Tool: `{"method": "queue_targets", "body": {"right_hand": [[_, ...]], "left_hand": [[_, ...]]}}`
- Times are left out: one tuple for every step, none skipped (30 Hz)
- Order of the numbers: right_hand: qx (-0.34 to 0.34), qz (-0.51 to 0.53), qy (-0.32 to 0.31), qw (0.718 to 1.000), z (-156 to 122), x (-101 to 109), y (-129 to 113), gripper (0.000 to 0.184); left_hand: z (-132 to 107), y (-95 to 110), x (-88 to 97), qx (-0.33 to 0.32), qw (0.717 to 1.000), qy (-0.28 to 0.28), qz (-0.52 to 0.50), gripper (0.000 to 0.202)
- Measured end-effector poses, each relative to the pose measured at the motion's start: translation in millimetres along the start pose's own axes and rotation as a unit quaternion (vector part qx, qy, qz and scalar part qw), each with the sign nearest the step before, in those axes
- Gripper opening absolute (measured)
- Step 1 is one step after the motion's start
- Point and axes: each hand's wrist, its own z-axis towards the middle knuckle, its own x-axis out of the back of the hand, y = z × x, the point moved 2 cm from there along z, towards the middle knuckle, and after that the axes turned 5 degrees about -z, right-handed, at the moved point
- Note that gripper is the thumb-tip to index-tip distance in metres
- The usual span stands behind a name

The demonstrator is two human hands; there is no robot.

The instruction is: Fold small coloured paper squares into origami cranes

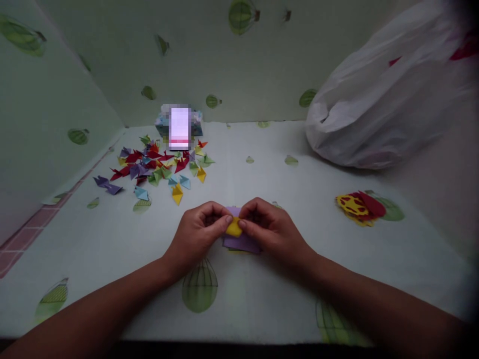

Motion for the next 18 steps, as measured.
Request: {"method": "queue_targets", "body": {"right_hand": [[-0.016,0.030,-0.007,0.999,0.4,0.3,1.4,0.007],[-0.030,0.054,-0.011,0.998,0.6,0.7,2.7,0.008],[-0.043,0.070,-0.013,0.997,0.6,1.3,3.7,0.010],[-0.055,0.078,-0.015,0.995,0.6,1.9,4.4,0.014],[-0.064,0.081,-0.017,0.995,0.5,2.5,4.7,0.018],[-0.069,0.081,-0.020,0.994,0.4,3.0,4.6,0.023],[-0.072,0.079,-0.026,0.994,0.3,3.2,4.2,0.027],[-0.074,0.078,-0.035,0.994,0.3,3.1,3.7,0.031],[-0.077,0.079,-0.046,0.993,0.3,2.7,3.0,0.034],[-0.082,0.082,-0.056,0.992,0.3,2.0,2.3,0.035],[-0.085,0.087,-0.066,0.990,0.4,1.1,1.6,0.036],[-0.087,0.092,-0.074,0.989,0.4,0.2,1.0,0.036],[-0.087,0.095,-0.081,0.988,0.5,-0.8,0.4,0.035],[-0.085,0.095,-0.084,0.988,0.5,-1.6,-0.1,0.034],[-0.082,0.092,-0.085,0.989,0.5,-2.2,-0.4,0.033],[-0.080,0.084,-0.084,0.990,0.5,-2.6,-0.5,0.031],[-0.078,0.075,-0.082,0.991,0.5,-2.8,-0.6,0.031],[-0.076,0.069,-0.079,0.992,0.4,-2.9,-0.5,0.031]], "left_hand": [[0.6,0.3,0.4,-0.001,1.000,0.005,-0.001,0.016],[1.2,0.5,0.9,-0.002,1.000,0.010,-0.004,0.017],[1.8,0.7,1.3,-0.003,1.000,0.014,-0.007,0.017],[2.3,0.9,1.6,-0.005,1.000,0.017,-0.011,0.017],[2.6,1.0,1.9,-0.007,1.000,0.019,-0.015,0.017],[2.8,1.3,2.0,-0.009,1.000,0.020,-0.019,0.017],[2.8,1.6,2.1,-0.011,1.000,0.020,-0.021,0.017],[2.6,1.8,2.0,-0.012,1.000,0.019,-0.021,0.017],[2.4,2.2,1.9,-0.013,1.000,0.016,-0.020,0.017],[2.0,2.7,1.6,-0.015,1.000,0.013,-0.019,0.017],[1.6,3.2,1.3,-0.017,1.000,0.008,-0.016,0.017],[1.2,3.7,0.9,-0.020,1.000,0.002,-0.011,0.017],[0.8,4.2,0.4,-0.022,1.000,-0.005,-0.006,0.017],[0.5,4.7,0.0,-0.022,1.000,-0.012,0.000,0.017],[0.2,5.0,-0.4,-0.021,1.000,-0.018,0.004,0.017],[0.0,5.2,-0.8,-0.019,1.000,-0.024,0.006,0.017],[0.0,5.3,-1.0,-0.015,0.999,-0.028,0.004,0.017],[0.1,5.4,-1.2,-0.013,0.999,-0.031,0.001,0.016]]}}
